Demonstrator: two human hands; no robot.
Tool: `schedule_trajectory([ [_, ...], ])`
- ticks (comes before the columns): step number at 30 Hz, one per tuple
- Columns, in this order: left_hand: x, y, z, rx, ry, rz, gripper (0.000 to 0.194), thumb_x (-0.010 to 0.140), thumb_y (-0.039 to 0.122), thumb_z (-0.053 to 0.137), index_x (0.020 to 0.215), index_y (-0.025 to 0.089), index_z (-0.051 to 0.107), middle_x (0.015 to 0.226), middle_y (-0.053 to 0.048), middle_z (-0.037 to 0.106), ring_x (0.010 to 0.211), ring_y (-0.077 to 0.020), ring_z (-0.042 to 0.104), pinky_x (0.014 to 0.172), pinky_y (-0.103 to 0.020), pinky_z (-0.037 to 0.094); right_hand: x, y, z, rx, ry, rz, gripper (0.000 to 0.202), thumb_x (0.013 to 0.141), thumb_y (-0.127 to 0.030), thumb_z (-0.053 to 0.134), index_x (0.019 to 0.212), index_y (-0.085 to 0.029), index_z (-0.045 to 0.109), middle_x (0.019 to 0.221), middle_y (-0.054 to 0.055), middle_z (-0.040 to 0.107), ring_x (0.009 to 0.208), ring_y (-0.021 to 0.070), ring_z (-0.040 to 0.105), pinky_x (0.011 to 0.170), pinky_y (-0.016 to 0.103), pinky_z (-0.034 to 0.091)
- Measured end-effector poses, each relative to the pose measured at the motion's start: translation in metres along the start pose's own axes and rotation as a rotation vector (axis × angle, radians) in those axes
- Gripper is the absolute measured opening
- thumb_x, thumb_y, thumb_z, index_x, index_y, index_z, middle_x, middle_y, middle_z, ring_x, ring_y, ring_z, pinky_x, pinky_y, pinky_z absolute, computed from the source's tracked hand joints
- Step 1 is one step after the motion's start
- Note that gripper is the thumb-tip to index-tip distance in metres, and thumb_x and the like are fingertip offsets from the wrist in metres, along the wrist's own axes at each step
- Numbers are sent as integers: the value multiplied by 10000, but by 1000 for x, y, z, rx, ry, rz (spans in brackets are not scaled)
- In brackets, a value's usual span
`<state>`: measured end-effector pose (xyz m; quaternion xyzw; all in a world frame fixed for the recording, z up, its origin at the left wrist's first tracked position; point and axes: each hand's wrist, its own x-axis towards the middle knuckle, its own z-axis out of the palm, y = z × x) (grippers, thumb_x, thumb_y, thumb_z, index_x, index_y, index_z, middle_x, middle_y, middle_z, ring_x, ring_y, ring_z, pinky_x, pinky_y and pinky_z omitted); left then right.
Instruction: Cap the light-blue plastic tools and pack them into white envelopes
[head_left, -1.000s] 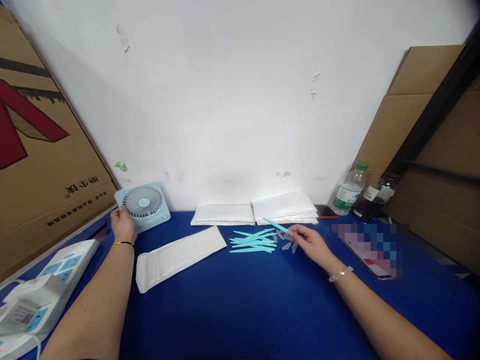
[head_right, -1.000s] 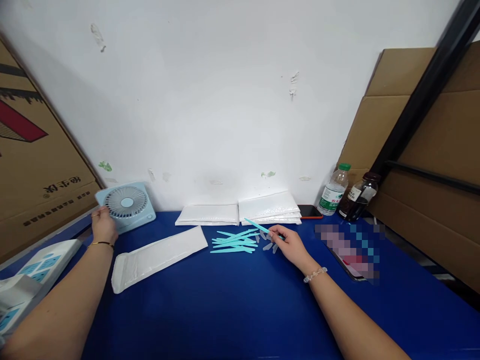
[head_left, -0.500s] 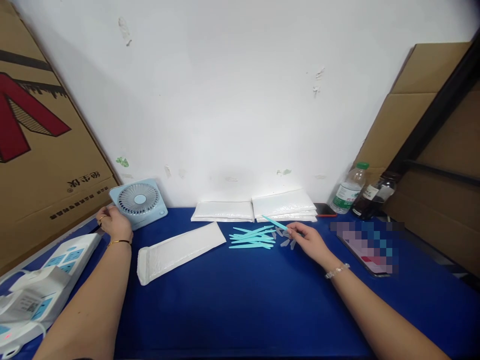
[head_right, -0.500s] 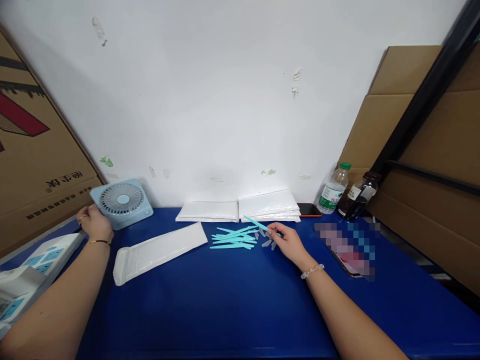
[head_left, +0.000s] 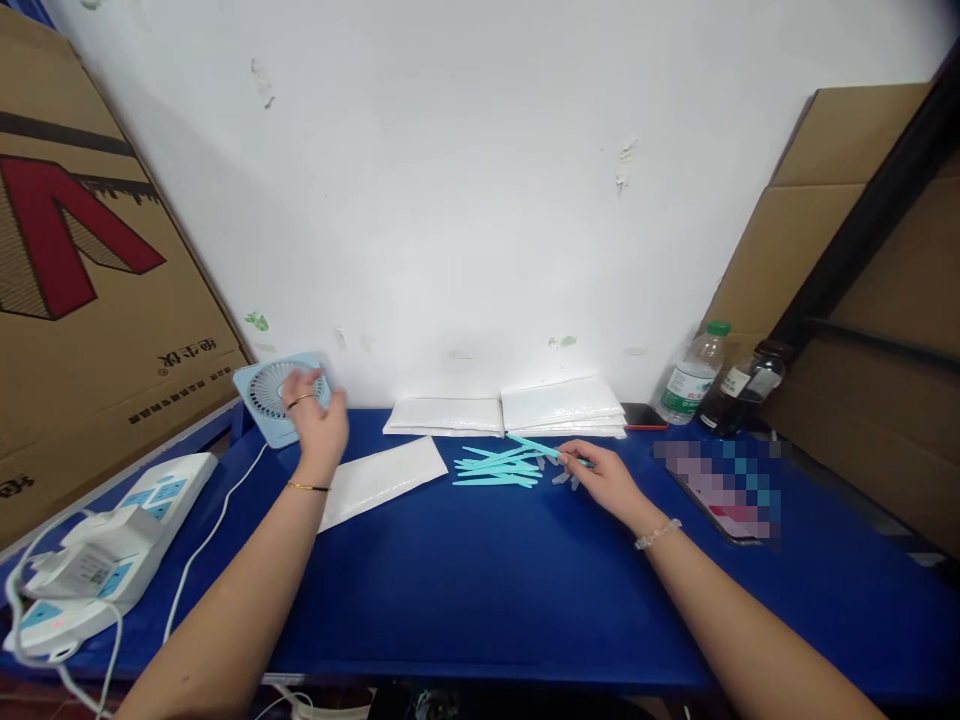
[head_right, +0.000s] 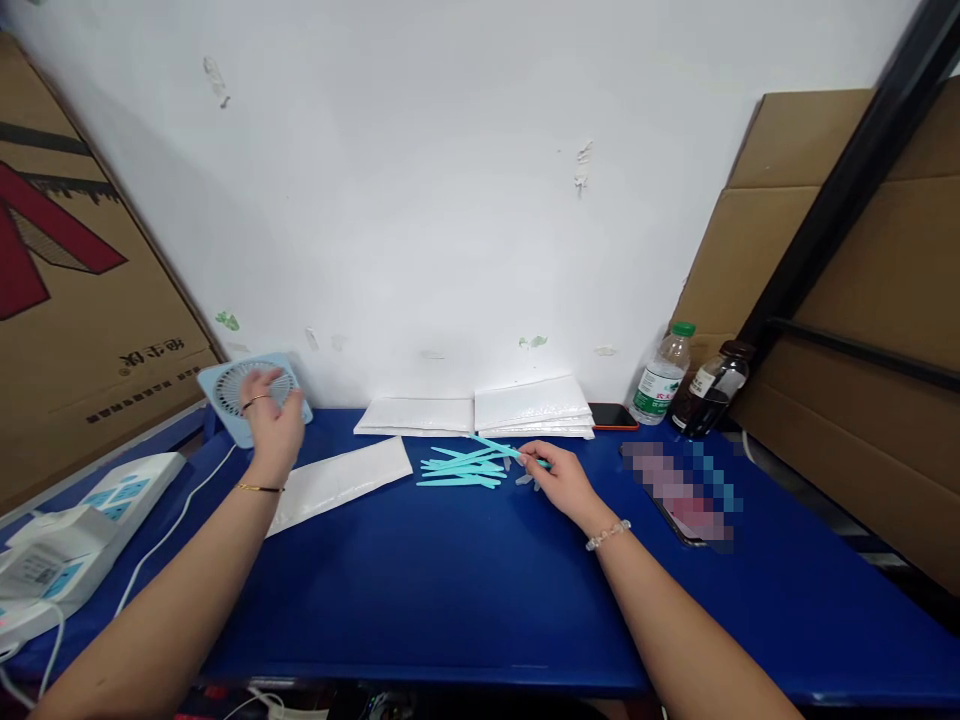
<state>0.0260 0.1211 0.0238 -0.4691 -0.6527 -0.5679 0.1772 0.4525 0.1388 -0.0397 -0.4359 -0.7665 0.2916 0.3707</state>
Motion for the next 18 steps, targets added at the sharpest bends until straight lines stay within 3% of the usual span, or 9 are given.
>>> schedule_trajectory([
  [1,-13,26,2,-66,-184,71,377,829,281,503,1186,161,497,1320,-114,446,1255,-258,381,1056,-413,291,0,-3,1,9,-14,-11,318,872,-463,475,933,-198,639,857,54,656,749,189,599,650,289,477],
  [4,-64,95,9,-259,-956,234,403,869,407,473,1239,248,500,1239,-67,549,1105,-234,517,920,-358,423,-3,-13,5,3,-128,-78,289,870,-441,491,932,-211,654,913,63,670,801,205,607,697,314,483],
  [5,-82,112,12,-305,-1118,300,421,864,429,485,1248,258,502,1243,-71,551,1089,-235,526,904,-350,428,-5,-17,6,-12,-183,-110,277,873,-432,492,914,-216,660,887,58,671,791,203,604,701,319,479],
  [7,-115,133,17,-335,-1335,399,385,869,417,483,1211,248,536,1141,-77,608,1006,-235,564,859,-348,433,-8,-23,8,-37,-296,-159,260,878,-413,492,873,-223,669,810,44,662,741,191,592,684,315,467],
  [11,-145,136,29,-250,-1444,395,275,907,360,385,934,219,619,839,-59,635,744,-198,566,678,-316,414,-12,-27,4,7,-448,-110,216,853,-385,542,952,-240,667,791,24,662,679,167,585,621,280,455],
  [15,-144,124,32,-273,-1461,242,296,915,376,350,899,212,596,790,-31,606,674,-164,518,634,-287,396,-10,-17,-10,30,-396,-51,173,821,-339,578,865,-203,676,699,20,648,637,161,584,592,266,443],
  [18,-143,120,31,-310,-1468,225,329,917,415,339,917,212,598,826,-26,610,699,-157,509,661,-280,396,-5,-5,-23,44,-339,-38,177,827,-294,545,829,-178,679,709,32,659,656,162,600,618,269,454],
])
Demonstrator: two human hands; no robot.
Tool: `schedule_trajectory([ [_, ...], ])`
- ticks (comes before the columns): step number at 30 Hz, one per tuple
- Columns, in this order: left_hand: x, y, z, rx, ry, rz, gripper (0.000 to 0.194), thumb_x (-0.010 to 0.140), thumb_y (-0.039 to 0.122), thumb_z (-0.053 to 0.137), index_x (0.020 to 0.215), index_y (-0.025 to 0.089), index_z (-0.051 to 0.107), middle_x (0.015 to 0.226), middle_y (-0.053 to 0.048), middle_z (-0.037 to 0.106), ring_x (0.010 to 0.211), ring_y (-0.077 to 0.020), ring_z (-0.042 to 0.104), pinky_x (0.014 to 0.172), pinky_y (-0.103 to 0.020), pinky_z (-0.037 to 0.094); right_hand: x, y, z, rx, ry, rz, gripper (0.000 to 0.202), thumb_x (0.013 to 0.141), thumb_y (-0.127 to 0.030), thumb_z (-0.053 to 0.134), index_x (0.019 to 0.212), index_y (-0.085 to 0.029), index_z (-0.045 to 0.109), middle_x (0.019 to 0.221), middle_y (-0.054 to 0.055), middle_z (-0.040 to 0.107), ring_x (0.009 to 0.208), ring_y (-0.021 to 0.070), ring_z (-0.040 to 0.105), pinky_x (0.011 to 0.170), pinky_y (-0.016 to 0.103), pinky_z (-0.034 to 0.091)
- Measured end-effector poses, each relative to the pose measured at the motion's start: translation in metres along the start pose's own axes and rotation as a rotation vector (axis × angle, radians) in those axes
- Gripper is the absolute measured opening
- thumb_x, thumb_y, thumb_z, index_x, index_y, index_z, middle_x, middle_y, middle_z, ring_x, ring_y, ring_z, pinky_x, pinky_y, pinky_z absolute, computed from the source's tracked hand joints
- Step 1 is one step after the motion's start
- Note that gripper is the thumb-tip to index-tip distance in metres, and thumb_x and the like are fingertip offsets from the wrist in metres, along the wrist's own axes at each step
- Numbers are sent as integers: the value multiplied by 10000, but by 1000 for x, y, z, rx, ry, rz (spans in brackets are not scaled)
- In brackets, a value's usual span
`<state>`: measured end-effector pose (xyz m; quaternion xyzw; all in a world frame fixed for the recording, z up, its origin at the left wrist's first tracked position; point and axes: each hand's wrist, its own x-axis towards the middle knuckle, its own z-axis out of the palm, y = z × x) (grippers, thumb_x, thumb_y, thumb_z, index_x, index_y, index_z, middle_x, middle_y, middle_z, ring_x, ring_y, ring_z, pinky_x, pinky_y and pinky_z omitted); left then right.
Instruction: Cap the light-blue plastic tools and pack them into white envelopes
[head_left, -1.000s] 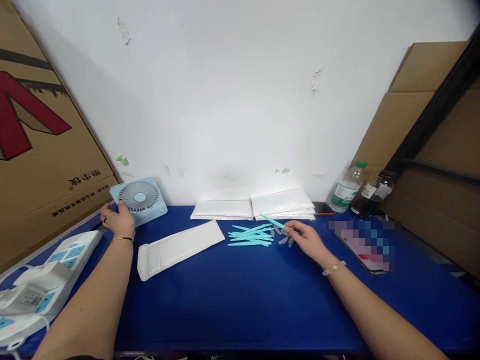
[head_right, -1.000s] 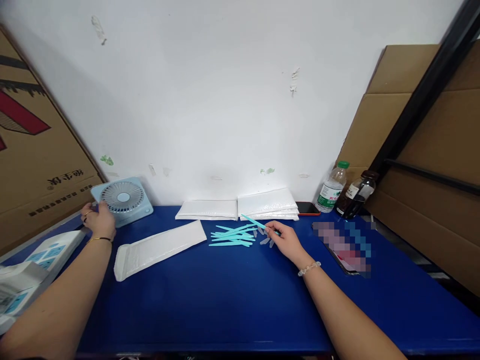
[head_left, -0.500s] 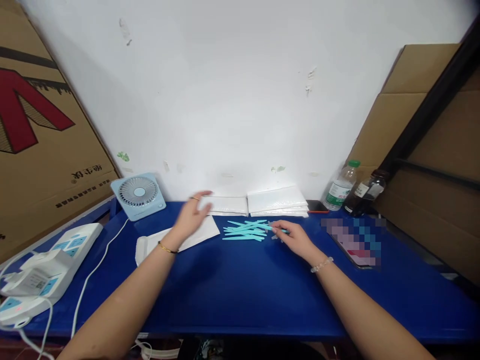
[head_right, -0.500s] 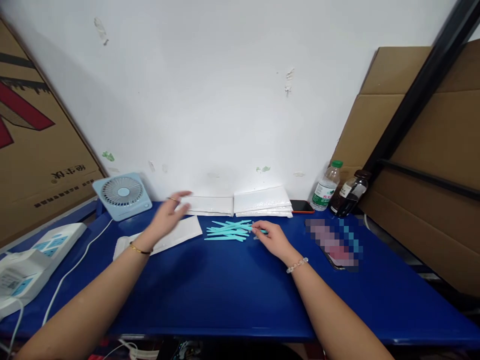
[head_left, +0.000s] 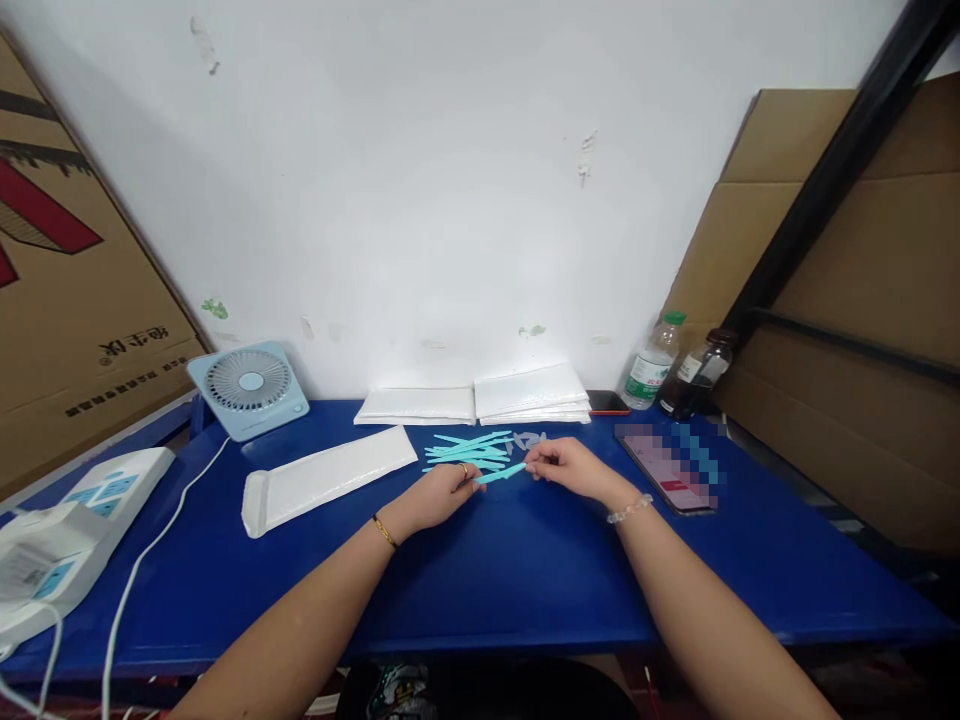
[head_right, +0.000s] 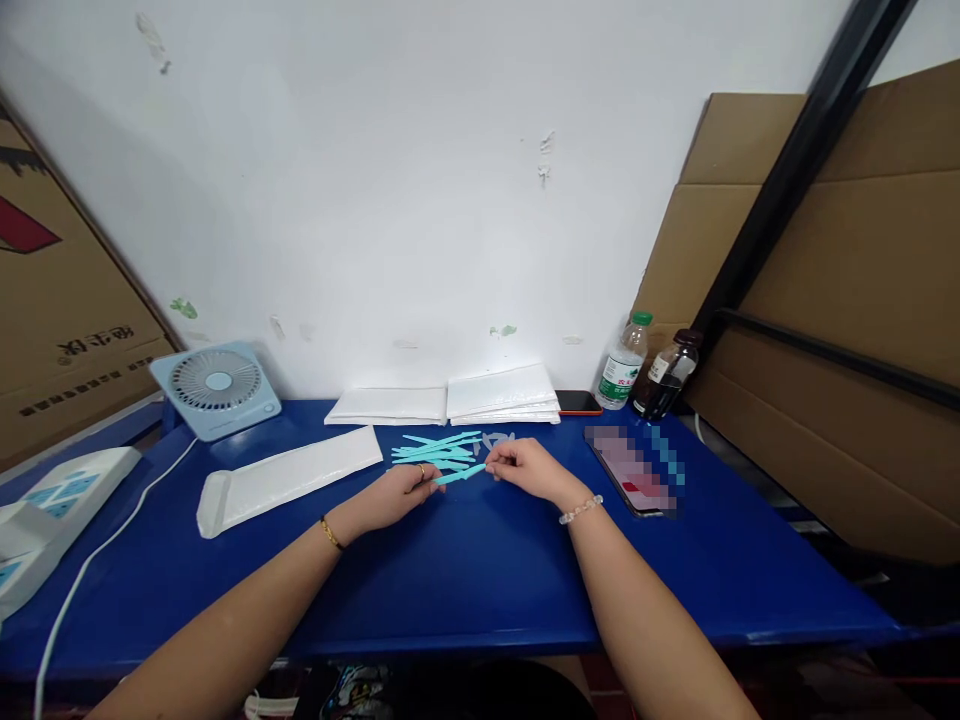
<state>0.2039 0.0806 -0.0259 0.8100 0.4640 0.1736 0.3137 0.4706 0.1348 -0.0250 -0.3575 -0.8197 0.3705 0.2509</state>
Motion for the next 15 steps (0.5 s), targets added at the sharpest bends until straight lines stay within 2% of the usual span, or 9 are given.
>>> schedule_trajectory([
  [5,0,-6,0,0,-1,39,371,907,482,348,864,203,589,812,-24,589,719,-163,506,685,-285,397,-2,20,-17,-226,195,58,170,801,-253,541,859,-179,682,790,37,653,677,152,572,634,267,448],
  [11,1,-14,-4,-36,37,41,370,902,525,354,974,216,544,874,-26,580,763,-173,516,746,-301,400,-3,22,-16,-342,76,5,148,751,-182,603,871,-212,685,890,33,584,701,140,548,642,257,439],
  [13,1,-14,-5,-106,37,52,398,909,542,326,919,208,543,863,-21,559,772,-164,503,758,-294,400,-1,20,-13,-363,50,-2,107,767,-175,587,825,-202,674,894,36,573,723,142,553,650,256,436],
  [15,1,-14,-7,-204,14,23,450,905,572,302,851,200,548,777,-5,514,710,-146,473,695,-277,400,0,19,-11,-386,31,-16,90,780,-171,564,783,-191,651,864,33,566,707,138,544,636,251,426],
])
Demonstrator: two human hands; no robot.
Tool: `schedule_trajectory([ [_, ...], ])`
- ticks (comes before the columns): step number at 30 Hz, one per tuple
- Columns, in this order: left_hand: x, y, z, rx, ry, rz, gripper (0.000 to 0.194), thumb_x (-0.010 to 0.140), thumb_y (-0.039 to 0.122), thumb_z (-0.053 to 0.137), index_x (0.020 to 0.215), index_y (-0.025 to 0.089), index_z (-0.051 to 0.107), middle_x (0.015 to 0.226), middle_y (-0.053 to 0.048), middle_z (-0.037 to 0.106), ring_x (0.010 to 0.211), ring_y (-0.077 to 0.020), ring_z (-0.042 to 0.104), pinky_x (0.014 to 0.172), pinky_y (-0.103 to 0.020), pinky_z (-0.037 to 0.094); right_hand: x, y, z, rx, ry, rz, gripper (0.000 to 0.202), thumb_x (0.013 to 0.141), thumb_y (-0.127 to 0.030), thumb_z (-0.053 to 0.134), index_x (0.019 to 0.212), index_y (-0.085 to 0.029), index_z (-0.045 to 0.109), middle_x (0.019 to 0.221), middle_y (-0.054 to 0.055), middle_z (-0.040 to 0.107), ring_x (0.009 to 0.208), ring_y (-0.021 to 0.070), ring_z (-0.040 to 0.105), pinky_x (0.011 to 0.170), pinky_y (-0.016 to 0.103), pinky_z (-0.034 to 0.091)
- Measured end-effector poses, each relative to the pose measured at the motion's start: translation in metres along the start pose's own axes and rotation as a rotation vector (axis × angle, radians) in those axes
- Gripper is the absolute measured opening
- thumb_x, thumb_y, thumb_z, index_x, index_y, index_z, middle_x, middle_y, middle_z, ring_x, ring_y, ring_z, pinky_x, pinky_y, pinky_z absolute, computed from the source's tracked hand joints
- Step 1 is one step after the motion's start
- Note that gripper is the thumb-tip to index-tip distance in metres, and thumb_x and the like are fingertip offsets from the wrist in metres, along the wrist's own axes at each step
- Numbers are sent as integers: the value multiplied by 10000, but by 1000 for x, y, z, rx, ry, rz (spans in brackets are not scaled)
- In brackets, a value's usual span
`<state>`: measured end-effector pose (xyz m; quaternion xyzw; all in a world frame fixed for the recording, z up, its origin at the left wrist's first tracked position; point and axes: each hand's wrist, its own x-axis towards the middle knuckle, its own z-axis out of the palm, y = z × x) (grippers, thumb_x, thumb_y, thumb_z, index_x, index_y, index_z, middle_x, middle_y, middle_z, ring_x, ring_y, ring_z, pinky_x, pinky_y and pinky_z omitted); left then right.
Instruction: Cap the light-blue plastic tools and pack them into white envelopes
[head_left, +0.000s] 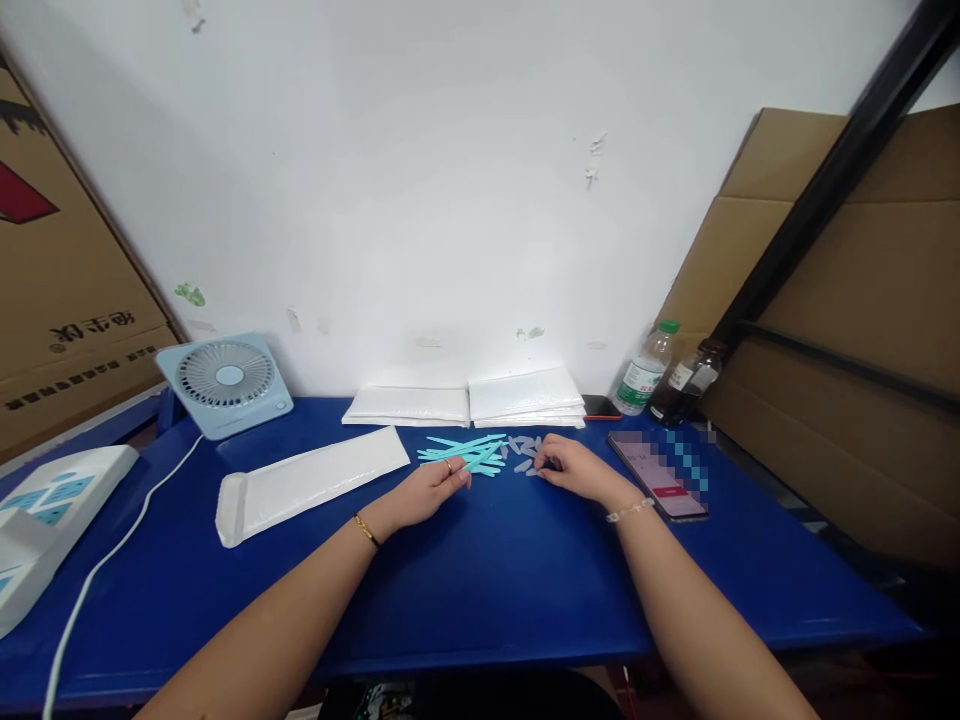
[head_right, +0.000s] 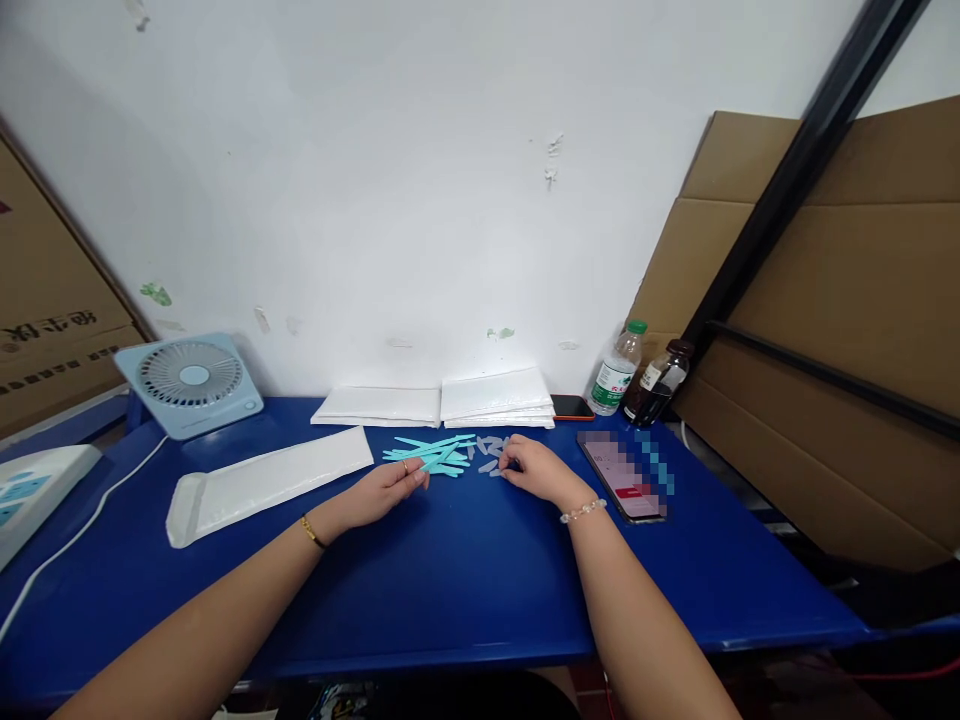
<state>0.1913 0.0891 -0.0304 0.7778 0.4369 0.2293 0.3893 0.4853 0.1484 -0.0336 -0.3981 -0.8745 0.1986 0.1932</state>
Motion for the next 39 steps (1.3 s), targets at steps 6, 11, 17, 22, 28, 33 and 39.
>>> schedule_trajectory([
  [6,0,0,-3,-151,-8,-85,556,899,600,252,787,197,618,666,8,450,604,-129,407,599,-275,360,2,-8,5,96,30,15,71,795,-223,550,756,-184,595,797,18,567,628,121,506,575,241,400],
  [11,3,-2,2,30,105,5,337,890,484,397,783,200,543,766,6,550,709,-143,481,677,-265,380,2,-23,3,460,88,112,265,860,-428,513,866,-174,587,721,11,588,606,122,528,567,242,419],
  [17,5,-6,5,121,128,-15,316,904,444,360,779,195,508,722,19,527,666,-132,465,638,-242,373,3,-30,3,645,133,116,339,807,-489,589,894,-163,614,766,36,622,649,138,569,626,280,474],
  [22,5,-6,4,106,137,-23,302,905,424,356,785,193,510,737,16,534,682,-130,482,644,-237,383,2,-31,6,704,170,102,312,794,-471,619,865,-167,619,769,38,635,668,149,603,653,306,501],
  [28,5,-6,4,71,136,-15,282,903,395,366,793,189,526,760,13,559,701,-128,499,669,-239,397,4,-34,9,716,178,88,321,785,-475,629,861,-164,616,750,38,638,673,154,618,662,315,519],
  [33,5,-5,3,68,137,-15,270,900,381,377,791,188,531,762,13,563,712,-129,507,677,-238,397,4,-32,8,728,222,93,302,788,-456,635,858,-163,612,752,35,634,664,149,618,651,304,516],
  [39,5,-3,5,68,105,-14,289,902,385,381,799,180,557,745,15,568,681,-119,501,649,-227,397,5,-40,18,710,116,52,247,817,-409,616,877,-169,618,732,26,635,680,148,614,674,304,510],
])
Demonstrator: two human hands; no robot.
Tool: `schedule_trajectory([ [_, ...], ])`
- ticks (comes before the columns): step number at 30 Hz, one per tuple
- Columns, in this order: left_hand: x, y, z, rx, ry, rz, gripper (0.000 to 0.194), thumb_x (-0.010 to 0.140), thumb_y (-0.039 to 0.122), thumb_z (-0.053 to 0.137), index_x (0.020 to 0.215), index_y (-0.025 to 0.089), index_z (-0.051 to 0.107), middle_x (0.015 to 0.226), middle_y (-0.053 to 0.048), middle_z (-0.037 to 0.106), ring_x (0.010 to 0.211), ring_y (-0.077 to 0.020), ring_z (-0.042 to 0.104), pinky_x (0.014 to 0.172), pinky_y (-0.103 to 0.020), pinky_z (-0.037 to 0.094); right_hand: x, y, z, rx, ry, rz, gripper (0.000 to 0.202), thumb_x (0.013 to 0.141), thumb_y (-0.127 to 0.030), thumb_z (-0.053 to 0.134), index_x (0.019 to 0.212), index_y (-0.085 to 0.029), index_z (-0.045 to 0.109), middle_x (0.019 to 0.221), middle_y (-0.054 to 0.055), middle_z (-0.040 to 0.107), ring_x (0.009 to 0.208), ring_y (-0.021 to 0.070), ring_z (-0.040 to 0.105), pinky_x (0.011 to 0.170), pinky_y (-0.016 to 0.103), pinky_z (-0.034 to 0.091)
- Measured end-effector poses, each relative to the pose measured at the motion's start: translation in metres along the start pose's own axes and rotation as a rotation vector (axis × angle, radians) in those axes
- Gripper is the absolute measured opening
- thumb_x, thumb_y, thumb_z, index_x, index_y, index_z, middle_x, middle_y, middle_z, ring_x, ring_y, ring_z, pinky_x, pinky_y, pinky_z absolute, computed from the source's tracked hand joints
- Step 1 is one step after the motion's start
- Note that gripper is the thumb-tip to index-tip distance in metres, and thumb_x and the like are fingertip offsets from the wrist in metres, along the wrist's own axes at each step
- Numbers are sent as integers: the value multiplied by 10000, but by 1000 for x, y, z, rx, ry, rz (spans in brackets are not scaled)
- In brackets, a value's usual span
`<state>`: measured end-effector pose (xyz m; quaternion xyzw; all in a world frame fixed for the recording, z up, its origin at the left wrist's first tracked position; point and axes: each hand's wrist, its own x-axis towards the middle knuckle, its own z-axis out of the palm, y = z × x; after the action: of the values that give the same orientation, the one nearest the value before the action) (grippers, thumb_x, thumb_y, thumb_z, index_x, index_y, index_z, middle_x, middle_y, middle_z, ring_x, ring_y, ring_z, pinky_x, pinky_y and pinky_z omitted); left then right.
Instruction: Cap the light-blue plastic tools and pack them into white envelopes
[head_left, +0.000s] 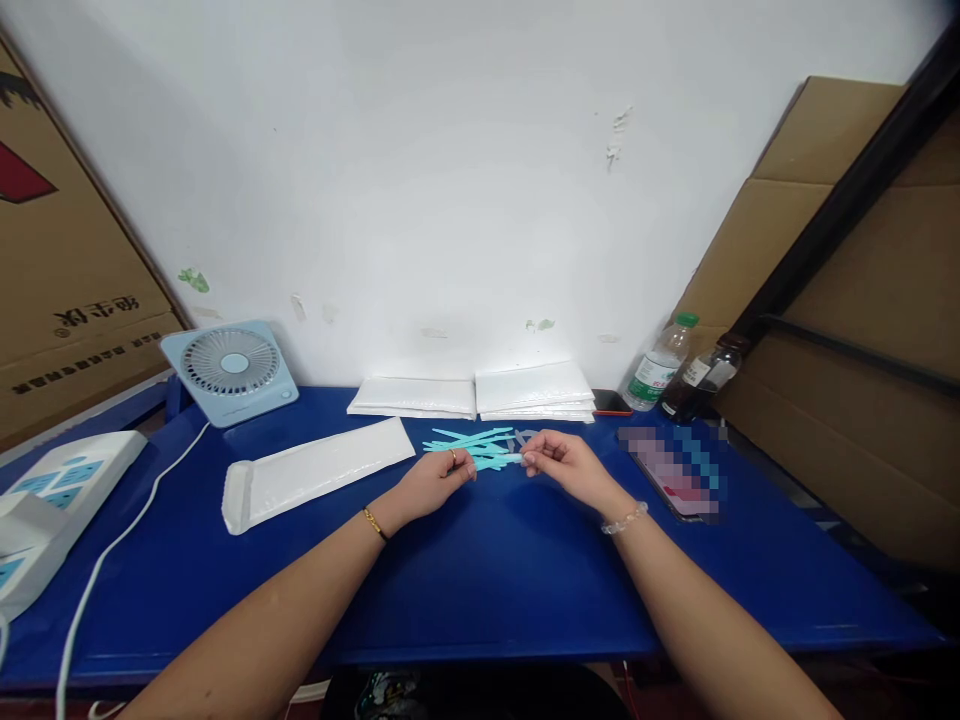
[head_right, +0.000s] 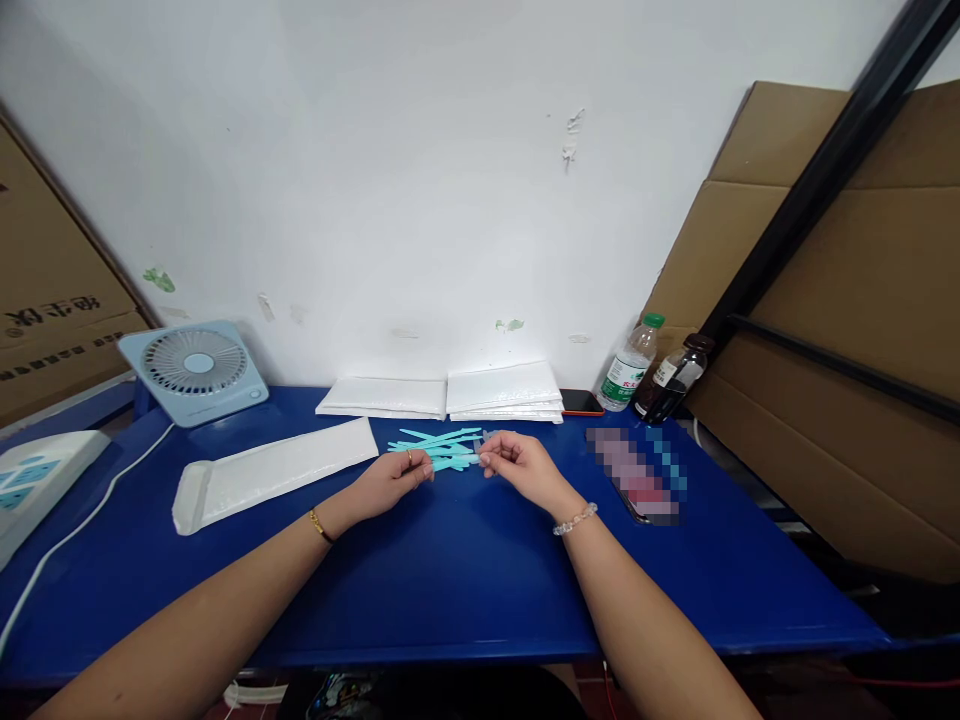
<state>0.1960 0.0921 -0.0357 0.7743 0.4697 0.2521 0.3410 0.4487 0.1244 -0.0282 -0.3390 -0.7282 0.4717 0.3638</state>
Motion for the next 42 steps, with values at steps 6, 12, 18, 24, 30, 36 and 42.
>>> schedule_trajectory([
  [6,-5,7,5,78,-68,27,309,910,385,384,841,191,614,793,-3,620,679,-123,530,641,-229,413,-2,-2,-4,-137,-119,31,238,834,-399,590,899,-178,651,756,41,665,709,170,631,663,301,503],
  [12,-3,4,2,446,138,129,211,864,377,520,914,207,635,901,-44,628,892,-192,548,799,-299,419,2,10,-27,-631,9,-62,190,863,-279,523,968,-223,671,933,54,611,797,173,598,708,302,477],
  [18,5,-10,-8,691,146,56,149,870,312,528,903,210,633,918,-42,645,898,-207,562,745,-313,389,5,21,-24,-756,-65,-45,67,816,-186,567,843,-210,623,928,38,549,809,164,573,723,293,461],
  [24,7,-10,-8,818,149,106,306,947,307,362,829,167,606,814,-70,639,831,-203,571,713,-310,351,4,17,-21,-702,-106,-91,100,854,-192,507,817,-201,599,891,46,589,760,159,560,706,294,437],
  [30,6,-6,-12,724,183,79,301,963,288,303,849,168,554,834,-59,621,749,-181,572,688,-298,357,2,10,-16,-472,33,-19,195,883,-350,483,856,-201,607,749,14,622,640,148,536,588,262,410],
  [36,6,-5,-10,727,170,123,256,960,267,328,855,173,541,859,-49,622,775,-177,569,680,-296,347,2,7,-9,-296,38,-25,218,873,-366,502,902,-195,634,761,21,630,679,150,561,619,262,441],
  [42,5,-1,-6,711,174,148,271,963,282,328,853,166,546,855,-57,620,777,-179,562,685,-297,348,3,4,1,-243,4,-15,233,854,-380,540,917,-187,654,774,27,648,690,154,595,644,278,468],
])
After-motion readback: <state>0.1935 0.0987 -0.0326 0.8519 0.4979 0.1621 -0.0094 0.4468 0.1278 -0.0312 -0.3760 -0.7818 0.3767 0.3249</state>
